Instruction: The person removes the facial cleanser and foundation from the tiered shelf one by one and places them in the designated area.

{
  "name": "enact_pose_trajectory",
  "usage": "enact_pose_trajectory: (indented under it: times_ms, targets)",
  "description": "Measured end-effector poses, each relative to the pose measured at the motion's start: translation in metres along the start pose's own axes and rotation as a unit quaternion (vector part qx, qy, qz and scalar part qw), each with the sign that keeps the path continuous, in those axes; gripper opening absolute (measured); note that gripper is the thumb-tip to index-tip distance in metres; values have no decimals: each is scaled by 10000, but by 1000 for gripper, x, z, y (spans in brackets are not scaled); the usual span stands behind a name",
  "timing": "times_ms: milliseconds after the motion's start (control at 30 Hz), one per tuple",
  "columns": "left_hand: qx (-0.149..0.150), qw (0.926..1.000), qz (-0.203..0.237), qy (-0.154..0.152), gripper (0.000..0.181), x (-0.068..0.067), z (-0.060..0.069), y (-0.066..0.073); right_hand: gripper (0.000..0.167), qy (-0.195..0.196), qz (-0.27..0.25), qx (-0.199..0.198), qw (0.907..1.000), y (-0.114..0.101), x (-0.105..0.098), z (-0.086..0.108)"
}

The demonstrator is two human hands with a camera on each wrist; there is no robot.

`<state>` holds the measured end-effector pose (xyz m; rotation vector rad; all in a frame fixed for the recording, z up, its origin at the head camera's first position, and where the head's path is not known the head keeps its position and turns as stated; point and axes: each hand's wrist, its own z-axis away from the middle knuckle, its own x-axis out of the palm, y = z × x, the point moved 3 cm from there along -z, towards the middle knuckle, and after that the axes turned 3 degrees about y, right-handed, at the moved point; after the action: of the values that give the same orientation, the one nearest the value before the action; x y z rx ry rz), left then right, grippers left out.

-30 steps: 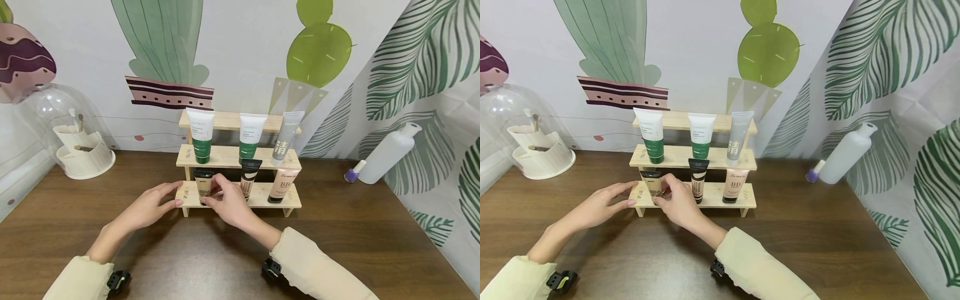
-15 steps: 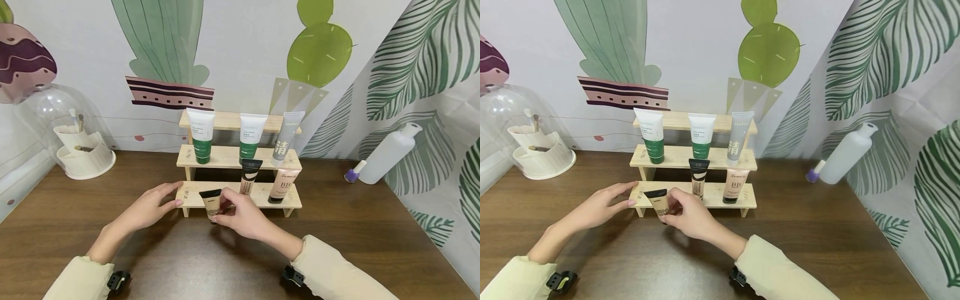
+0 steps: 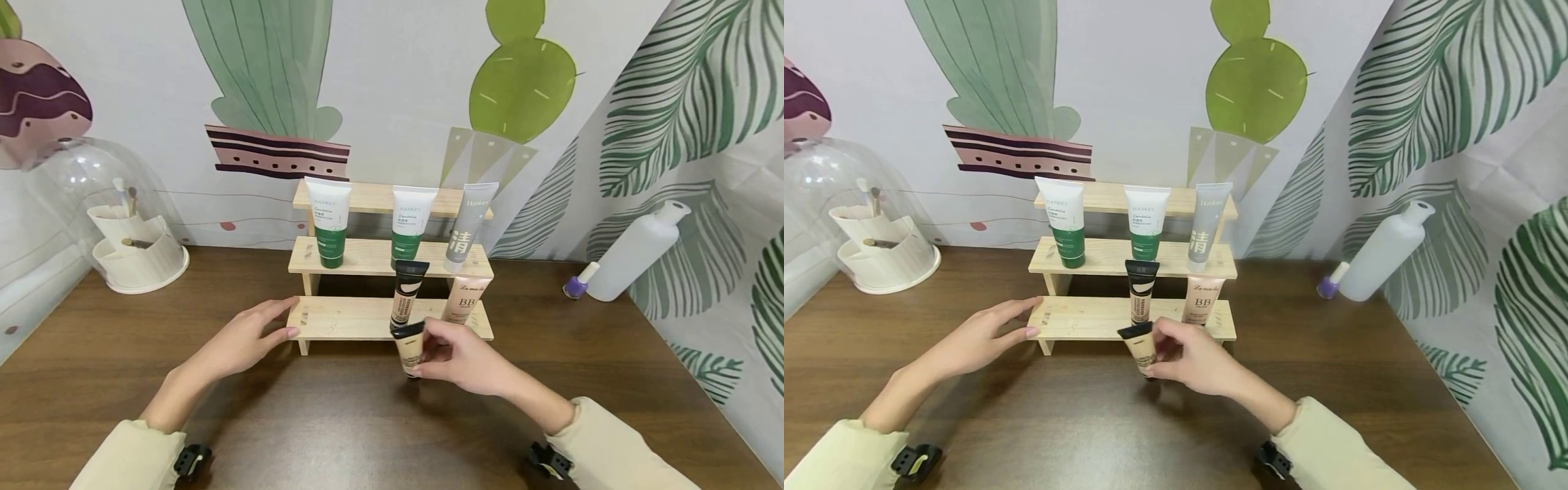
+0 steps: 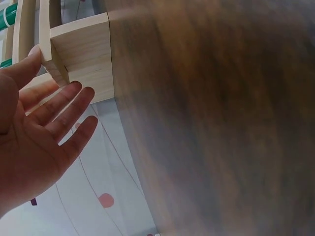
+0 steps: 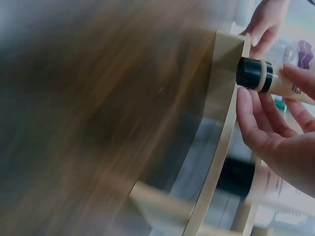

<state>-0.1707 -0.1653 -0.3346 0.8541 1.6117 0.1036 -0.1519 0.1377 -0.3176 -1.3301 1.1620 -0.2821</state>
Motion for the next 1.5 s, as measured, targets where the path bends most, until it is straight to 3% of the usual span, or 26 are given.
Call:
enact_pose_trajectory:
  times_ms: [267, 500, 700, 867, 1000, 1200, 1500]
  targets:
    - [29, 10000, -9, -9, 49, 0, 0, -1, 24, 53, 68, 22, 10000, 15, -38, 33]
    - [19, 10000, 12, -17, 49, 1, 0, -1, 25, 206, 153, 268, 9993, 31, -75, 59]
    - [47, 10000, -7, 12, 49, 0, 1, -1, 26, 677, 12, 657, 9955, 45, -109, 72]
    - [36, 10000, -10, -42, 50, 1, 0, -1, 28, 1089, -404, 1094, 9872, 59, -130, 71]
    - [58, 10000, 3, -42, 50, 1, -1, 0, 32, 1223, -431, 1482, 9804, 72, -140, 65]
    - [86, 10000, 20, 6, 49, 0, 0, 0, 42, 1374, -331, 2058, 9683, 93, -144, 50]
    - [212, 9996, 22, 200, 48, 1, 1, 0, 49, 1462, 69, 2563, 9554, 120, -149, 29]
